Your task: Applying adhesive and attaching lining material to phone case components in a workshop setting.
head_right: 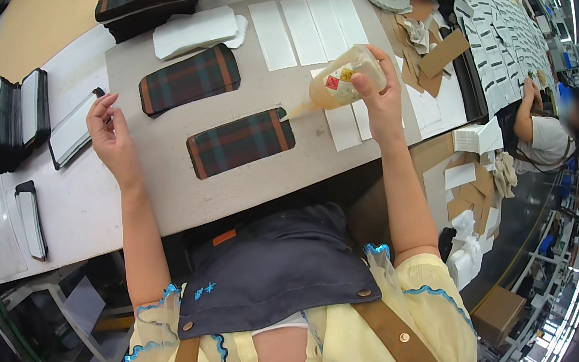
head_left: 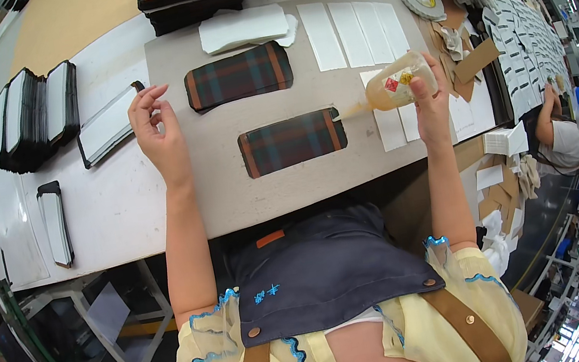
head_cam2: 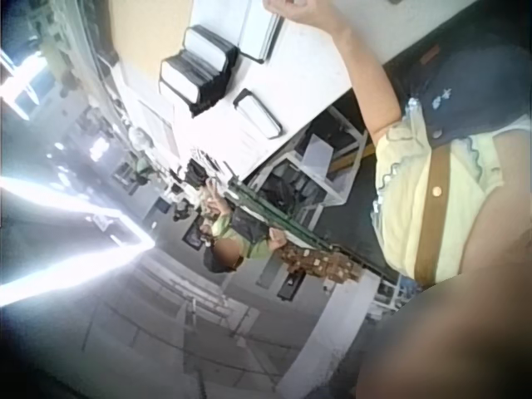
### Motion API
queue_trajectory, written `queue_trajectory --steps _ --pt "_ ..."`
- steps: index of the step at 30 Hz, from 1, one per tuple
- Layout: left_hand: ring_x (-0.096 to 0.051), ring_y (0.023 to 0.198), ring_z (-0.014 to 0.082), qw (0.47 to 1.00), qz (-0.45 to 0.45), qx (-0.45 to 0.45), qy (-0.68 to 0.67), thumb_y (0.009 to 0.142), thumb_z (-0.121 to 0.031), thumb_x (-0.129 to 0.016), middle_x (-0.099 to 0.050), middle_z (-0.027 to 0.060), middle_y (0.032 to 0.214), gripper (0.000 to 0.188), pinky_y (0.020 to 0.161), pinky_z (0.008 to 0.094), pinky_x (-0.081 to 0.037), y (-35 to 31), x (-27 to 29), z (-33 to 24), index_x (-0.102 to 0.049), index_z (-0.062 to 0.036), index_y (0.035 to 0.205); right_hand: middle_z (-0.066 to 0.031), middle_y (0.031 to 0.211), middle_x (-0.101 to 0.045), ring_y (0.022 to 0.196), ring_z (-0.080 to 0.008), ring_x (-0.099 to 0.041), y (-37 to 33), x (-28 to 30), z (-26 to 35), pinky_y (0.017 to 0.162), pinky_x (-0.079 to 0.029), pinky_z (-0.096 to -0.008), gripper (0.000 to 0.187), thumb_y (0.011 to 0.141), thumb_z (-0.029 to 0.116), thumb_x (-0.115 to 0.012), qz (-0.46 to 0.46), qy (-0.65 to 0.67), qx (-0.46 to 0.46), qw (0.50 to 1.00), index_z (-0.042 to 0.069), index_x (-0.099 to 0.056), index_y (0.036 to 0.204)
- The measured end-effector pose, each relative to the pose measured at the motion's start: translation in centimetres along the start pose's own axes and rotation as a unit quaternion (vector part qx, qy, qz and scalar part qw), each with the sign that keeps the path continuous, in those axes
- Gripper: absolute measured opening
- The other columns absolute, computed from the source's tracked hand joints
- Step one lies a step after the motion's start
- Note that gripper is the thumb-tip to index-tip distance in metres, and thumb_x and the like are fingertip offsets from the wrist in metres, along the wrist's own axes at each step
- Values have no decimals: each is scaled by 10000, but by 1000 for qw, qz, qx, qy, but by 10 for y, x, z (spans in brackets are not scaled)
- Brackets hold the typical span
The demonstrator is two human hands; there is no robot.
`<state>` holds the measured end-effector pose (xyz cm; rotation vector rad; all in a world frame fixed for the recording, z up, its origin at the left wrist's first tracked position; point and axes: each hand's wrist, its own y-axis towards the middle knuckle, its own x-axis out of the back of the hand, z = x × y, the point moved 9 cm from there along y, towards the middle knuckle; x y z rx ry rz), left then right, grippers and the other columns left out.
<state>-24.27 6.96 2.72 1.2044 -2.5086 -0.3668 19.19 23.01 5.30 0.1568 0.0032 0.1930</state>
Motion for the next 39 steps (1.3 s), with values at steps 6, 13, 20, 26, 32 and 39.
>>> queue_trajectory --steps 6,13,20,26,32,39 --pt "-570 1070 112 1000 0 -3 -13 1003 -29 -560 -601 38 1295 204 871 268 -453 2 0 -2 -717 -85 1120 -55 1232 -620 1141 -143 -598 -15 6 5 1004 -500 -322 701 896 411 -830 9 -32 -10 999 32 -534 1407" --pt "-566 1054 105 1000 1 5 -7 1010 -42 -561 -606 25 1287 200 861 263 -449 1 -3 0 -719 -87 1124 -122 1440 -580 1307 -247 -587 -60 47 -20 1090 -507 -401 705 1008 517 -635 -85 82 -105 987 48 -441 1497" --pt "-550 1026 99 1000 0 -4 -13 1024 -67 -564 -602 21 1284 183 858 263 -442 2 1 5 -717 -80 1123 -179 1435 -564 1310 -290 -596 -120 40 -9 1047 -561 -465 539 1043 305 -608 -112 227 -186 949 39 -438 1479" --pt "-540 980 85 999 6 5 -36 1024 -65 -569 -606 11 1280 177 826 245 -435 1 -2 11 -712 -74 1127 -111 1289 -534 1211 -199 -559 -175 24 7 1077 -455 -353 678 913 214 -746 -218 18 -36 975 -10 -373 1433" --pt "-537 962 82 999 13 4 -38 1021 -63 -577 -609 12 1287 177 806 244 -435 0 -2 10 -709 -72 1139 -111 1284 -499 1193 -189 -532 -193 21 2 1064 -442 -347 718 869 256 -776 -218 -59 4 974 16 -359 1401" --pt "-538 966 84 999 20 7 -38 1023 -71 -578 -606 17 1299 181 813 251 -436 0 -3 12 -712 -73 1145 -149 1347 -486 1243 -221 -512 -196 10 -3 1088 -428 -361 797 859 274 -816 -204 -68 15 976 23 -312 1424"
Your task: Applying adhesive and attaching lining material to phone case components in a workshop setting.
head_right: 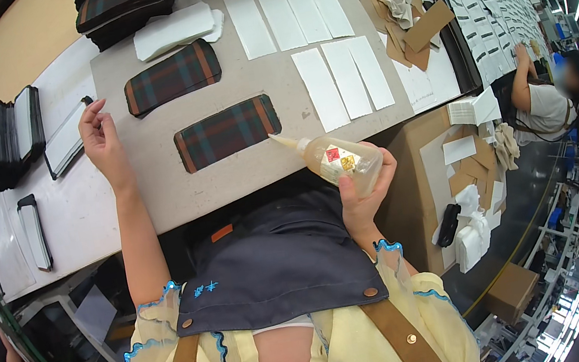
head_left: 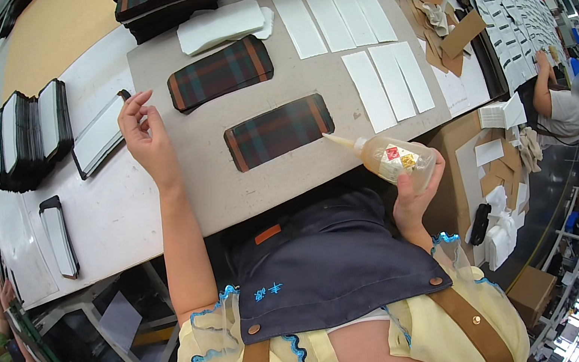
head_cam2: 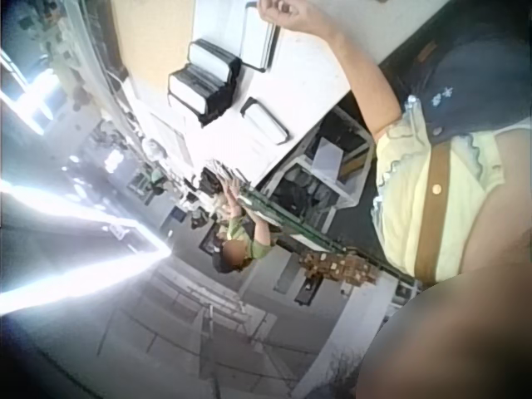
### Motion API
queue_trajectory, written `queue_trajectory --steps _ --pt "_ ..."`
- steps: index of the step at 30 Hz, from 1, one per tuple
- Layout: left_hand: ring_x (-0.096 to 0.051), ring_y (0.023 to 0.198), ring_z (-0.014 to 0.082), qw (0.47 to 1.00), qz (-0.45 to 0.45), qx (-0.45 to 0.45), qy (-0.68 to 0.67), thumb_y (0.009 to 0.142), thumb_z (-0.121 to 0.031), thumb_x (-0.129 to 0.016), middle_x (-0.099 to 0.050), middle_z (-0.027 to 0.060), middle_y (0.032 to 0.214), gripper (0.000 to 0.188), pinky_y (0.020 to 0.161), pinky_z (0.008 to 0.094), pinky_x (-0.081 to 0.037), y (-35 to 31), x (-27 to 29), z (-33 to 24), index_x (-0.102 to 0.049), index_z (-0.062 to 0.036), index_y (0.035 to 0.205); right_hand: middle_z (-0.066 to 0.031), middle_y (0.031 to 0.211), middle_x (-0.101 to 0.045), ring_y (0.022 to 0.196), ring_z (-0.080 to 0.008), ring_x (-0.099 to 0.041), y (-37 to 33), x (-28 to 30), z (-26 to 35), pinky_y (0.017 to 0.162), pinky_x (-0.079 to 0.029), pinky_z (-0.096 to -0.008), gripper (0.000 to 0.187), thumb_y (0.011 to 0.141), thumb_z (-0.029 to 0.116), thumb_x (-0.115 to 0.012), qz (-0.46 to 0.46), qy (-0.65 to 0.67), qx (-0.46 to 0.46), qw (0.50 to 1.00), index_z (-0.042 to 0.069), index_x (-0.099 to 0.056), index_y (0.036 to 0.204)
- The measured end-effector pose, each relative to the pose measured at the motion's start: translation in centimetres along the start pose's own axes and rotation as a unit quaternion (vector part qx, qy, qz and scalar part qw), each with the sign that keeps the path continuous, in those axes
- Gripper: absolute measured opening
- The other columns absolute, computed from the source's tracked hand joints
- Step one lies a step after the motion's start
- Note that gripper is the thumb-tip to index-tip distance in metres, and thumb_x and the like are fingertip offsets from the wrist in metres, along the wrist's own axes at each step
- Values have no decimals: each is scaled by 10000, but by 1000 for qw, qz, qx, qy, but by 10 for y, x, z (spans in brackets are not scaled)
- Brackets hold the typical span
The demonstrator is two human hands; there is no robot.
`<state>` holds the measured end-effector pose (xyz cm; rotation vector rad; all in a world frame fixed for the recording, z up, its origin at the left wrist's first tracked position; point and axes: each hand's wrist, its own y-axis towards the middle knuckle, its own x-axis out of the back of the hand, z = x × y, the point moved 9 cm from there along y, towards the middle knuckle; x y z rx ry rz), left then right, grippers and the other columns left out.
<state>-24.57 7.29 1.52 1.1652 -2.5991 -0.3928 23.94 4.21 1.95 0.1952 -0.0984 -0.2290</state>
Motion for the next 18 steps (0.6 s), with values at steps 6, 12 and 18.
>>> queue_trajectory --steps 6,12,18 --pt "-548 990 98 1000 -2 -16 -1 1015 -67 -585 -606 26 1296 177 833 260 -447 2 2 1 -713 -75 1137 -154 1317 -475 1208 -217 -520 -7 -30 13 1061 -450 -370 764 862 312 -822 57 2 45 997 24 -328 1367" --pt "-539 992 69 1000 1 -16 3 1010 -4 -569 -632 12 1252 238 878 228 -448 0 -4 -7 -649 -37 1231 -177 1297 -470 1186 -222 -535 -16 -61 15 1032 -472 -376 749 856 288 -829 134 6 84 987 25 -314 1332" --pt "-539 980 73 1000 -1 -14 3 1013 -20 -572 -624 13 1259 200 851 226 -448 -3 1 -17 -677 -44 1182 -204 1297 -465 1222 -318 -594 -31 -106 21 1034 -505 -439 759 852 220 -854 223 102 135 960 59 -292 1336"
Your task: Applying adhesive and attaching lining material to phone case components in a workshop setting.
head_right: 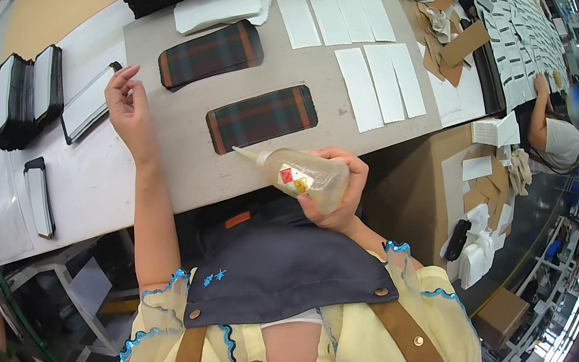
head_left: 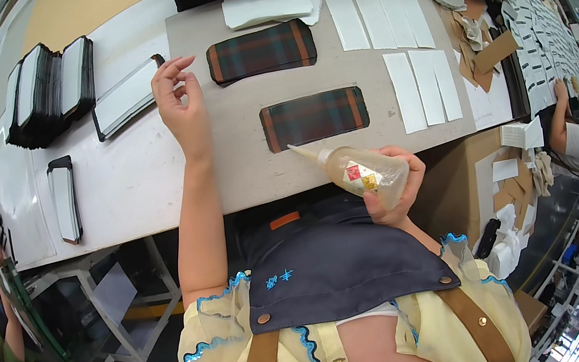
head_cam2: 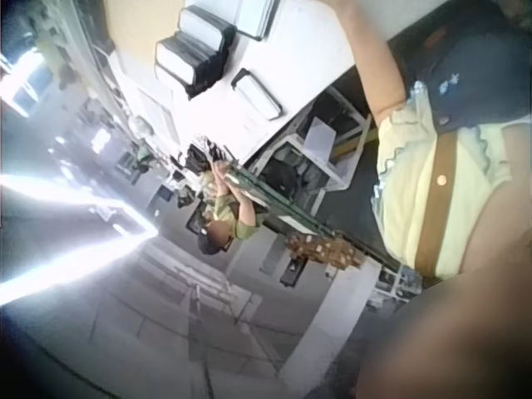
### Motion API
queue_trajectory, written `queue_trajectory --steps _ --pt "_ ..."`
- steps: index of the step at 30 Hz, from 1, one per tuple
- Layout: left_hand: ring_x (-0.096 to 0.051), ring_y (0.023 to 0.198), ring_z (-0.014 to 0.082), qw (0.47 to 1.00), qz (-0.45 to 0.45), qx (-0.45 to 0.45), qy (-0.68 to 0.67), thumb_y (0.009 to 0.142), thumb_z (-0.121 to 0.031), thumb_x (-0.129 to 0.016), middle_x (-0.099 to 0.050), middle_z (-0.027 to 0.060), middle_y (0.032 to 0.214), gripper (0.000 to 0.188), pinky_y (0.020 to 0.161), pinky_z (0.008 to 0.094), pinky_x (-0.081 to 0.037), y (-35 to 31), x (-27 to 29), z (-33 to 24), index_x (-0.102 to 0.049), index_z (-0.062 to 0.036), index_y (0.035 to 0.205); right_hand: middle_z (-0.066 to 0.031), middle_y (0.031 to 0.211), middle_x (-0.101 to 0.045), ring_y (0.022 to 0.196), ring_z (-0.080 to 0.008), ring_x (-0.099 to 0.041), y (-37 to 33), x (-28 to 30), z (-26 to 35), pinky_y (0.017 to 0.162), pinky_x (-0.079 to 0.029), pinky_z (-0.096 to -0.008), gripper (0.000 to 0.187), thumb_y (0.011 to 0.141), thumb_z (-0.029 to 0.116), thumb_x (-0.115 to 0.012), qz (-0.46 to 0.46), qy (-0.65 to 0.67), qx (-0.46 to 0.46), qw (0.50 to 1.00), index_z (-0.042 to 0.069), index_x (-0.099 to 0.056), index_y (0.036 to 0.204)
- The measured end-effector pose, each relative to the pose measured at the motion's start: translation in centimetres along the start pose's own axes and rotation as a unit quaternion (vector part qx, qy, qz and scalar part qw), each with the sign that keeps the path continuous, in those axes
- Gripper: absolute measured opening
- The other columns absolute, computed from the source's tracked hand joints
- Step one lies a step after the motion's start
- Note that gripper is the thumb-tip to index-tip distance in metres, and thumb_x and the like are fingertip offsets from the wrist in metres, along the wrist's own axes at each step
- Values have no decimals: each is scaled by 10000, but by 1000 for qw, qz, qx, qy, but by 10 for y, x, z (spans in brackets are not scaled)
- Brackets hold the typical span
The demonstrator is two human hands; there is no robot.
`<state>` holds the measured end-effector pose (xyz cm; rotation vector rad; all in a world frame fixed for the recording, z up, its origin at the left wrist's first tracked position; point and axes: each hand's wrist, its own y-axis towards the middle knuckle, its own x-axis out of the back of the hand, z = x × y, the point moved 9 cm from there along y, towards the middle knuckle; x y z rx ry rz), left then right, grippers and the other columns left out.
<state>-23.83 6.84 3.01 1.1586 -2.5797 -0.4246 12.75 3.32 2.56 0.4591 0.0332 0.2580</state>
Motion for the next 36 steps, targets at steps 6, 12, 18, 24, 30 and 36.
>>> queue_trajectory --steps 6,12,18,24,30,36 --pt "-543 983 81 1000 -1 4 8 1020 -33 -571 -628 17 1259 189 842 229 -453 -1 -4 5 -680 -48 1173 -214 1336 -475 1268 -327 -566 6 -4 -5 1074 -472 -426 796 880 347 -822 -15 23 -29 999 42 -292 1390" --pt "-571 1060 121 1000 -14 19 -4 993 -37 -564 -606 25 1280 194 872 279 -457 2 4 5 -709 -93 1110 -119 1501 -522 1396 -253 -512 54 114 -22 1210 -364 -462 704 1058 613 -448 -291 93 -103 947 84 -407 1521" --pt "-570 1049 120 1000 3 10 5 992 -28 -563 -605 31 1276 196 866 273 -456 1 -8 -1 -708 -84 1112 -184 1589 -404 1469 -282 -402 53 306 -37 1228 -305 -443 732 1109 540 -374 -386 -230 -83 890 -36 -330 1557" --pt "-571 976 111 998 6 -29 47 973 1 -562 -602 37 1256 212 807 261 -461 -2 -7 -10 -709 -77 1103 -240 1500 -443 1378 -356 -462 45 326 -45 1170 -365 -459 637 1107 433 -432 -399 -459 -156 778 -45 -370 1523" --pt "-571 918 125 997 25 -37 60 941 37 -579 -601 44 1225 227 773 261 -468 -2 -18 -13 -709 -83 1082 -123 1312 -623 1271 -284 -557 172 110 2 1113 -422 -403 284 1036 86 -580 -138 -360 108 916 -5 -616 1303" --pt "-572 857 121 997 39 -28 56 927 60 -590 -616 39 1194 231 727 264 -472 -4 -21 -11 -702 -78 1074 -131 1118 -686 1081 -298 -644 238 -109 -55 958 -516 -376 190 917 35 -697 131 -276 203 930 20 -737 1101"
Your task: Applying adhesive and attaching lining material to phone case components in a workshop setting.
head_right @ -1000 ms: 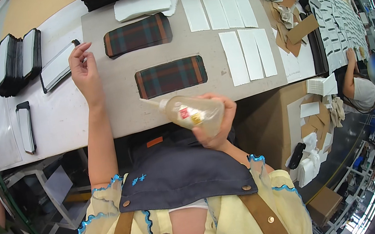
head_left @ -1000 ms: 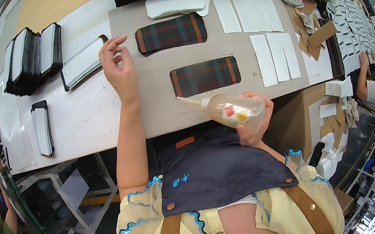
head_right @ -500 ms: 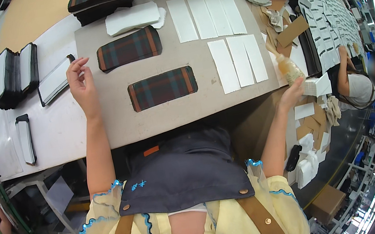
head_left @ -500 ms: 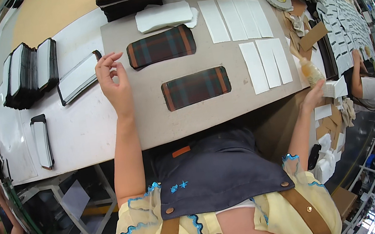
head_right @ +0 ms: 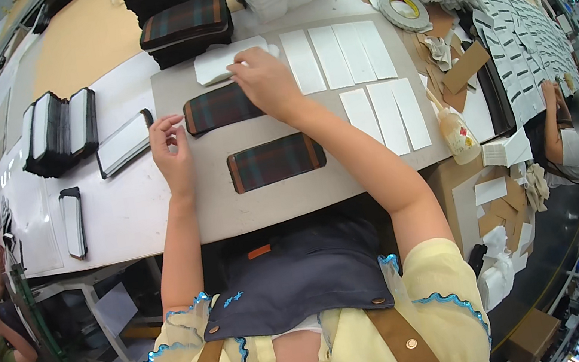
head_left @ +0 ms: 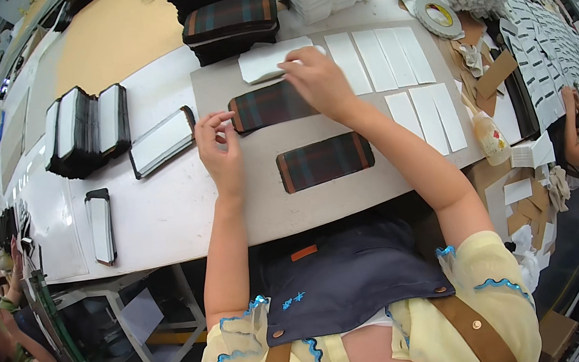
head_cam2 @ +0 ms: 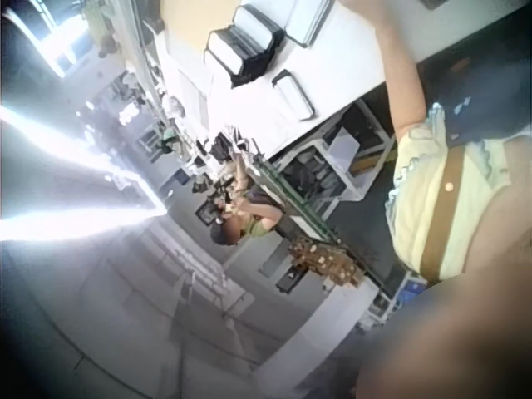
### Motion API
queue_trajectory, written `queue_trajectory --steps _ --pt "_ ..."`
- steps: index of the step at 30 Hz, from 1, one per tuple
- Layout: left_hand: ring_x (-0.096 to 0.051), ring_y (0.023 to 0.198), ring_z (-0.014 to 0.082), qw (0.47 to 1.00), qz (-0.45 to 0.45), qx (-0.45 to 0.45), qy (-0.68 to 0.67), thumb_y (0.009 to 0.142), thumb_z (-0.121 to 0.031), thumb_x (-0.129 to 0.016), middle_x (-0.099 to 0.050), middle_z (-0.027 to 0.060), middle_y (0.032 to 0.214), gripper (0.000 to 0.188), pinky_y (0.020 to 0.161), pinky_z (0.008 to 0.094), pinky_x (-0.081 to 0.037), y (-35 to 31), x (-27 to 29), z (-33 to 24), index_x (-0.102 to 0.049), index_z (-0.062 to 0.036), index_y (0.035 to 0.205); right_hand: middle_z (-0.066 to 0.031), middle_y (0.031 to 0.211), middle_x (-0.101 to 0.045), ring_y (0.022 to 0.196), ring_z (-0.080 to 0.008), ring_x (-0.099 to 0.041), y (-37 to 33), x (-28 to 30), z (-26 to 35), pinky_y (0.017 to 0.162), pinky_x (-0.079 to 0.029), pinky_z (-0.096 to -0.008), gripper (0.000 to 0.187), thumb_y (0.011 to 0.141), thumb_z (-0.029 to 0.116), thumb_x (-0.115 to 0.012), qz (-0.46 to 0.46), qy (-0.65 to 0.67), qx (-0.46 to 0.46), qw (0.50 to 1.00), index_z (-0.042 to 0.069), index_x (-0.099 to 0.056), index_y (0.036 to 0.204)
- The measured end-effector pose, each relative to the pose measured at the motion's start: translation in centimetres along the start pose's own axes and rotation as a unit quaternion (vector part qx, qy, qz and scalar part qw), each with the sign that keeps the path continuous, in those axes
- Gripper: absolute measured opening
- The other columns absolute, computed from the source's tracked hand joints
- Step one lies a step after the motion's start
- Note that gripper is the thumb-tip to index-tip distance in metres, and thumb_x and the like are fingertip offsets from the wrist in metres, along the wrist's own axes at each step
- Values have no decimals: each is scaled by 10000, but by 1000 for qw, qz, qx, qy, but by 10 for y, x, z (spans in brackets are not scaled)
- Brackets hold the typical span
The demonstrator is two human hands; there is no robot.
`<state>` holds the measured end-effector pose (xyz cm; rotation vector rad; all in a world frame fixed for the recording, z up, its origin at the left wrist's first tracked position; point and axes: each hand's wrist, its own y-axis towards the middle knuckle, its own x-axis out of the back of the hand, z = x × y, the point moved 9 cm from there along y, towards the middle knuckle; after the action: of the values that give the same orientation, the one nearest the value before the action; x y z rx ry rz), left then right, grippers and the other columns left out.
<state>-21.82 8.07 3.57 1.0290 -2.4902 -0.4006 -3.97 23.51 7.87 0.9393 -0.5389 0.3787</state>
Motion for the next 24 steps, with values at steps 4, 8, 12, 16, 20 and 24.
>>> queue_trajectory --steps 4,8,12,16,20,24 --pt "-586 799 109 1000 4 9 -15 925 72 -586 -632 44 1157 224 695 259 -470 -2 -3 4 -690 -64 1069 -111 971 -652 990 -311 -629 16 -60 -6 861 -533 -413 73 851 71 -726 80 -122 108 983 25 -688 893" --pt "-621 933 158 999 31 -1 -24 923 61 -598 -655 55 1148 213 776 290 -478 5 -13 -3 -681 -68 1069 -105 891 -615 926 -323 -601 20 -67 -17 805 -502 -452 112 822 55 -720 61 -68 81 993 35 -616 785" --pt "-567 1189 274 974 77 -166 134 909 -34 -664 -663 76 1243 257 1031 403 -414 20 -40 -38 -678 -86 1160 -116 848 -603 896 -347 -590 23 -62 -34 774 -472 -467 150 815 85 -742 59 16 -11 998 36 -606 773" --pt "-487 1320 319 934 157 -204 249 889 -129 -716 -626 72 1355 491 1155 530 -282 28 -80 -26 -589 -91 1362 -116 837 -659 848 -318 -627 27 -59 -47 773 -492 -426 140 840 124 -754 94 -5 0 996 27 -658 811" --pt "-483 1327 325 925 148 -200 287 885 -133 -722 -624 73 1350 508 1166 542 -277 32 -91 -17 -579 -93 1371 -92 841 -717 857 -154 -671 17 -17 -122 793 -509 -309 187 936 179 -726 -23 239 -266 934 -8 -718 926" --pt "-491 1326 317 931 142 -179 283 893 -132 -715 -627 78 1332 504 1177 556 -265 35 -89 -10 -576 -99 1377 -157 877 -733 781 -270 -667 22 18 -109 785 -522 -374 185 905 159 -729 -106 181 -229 950 -26 -719 915"
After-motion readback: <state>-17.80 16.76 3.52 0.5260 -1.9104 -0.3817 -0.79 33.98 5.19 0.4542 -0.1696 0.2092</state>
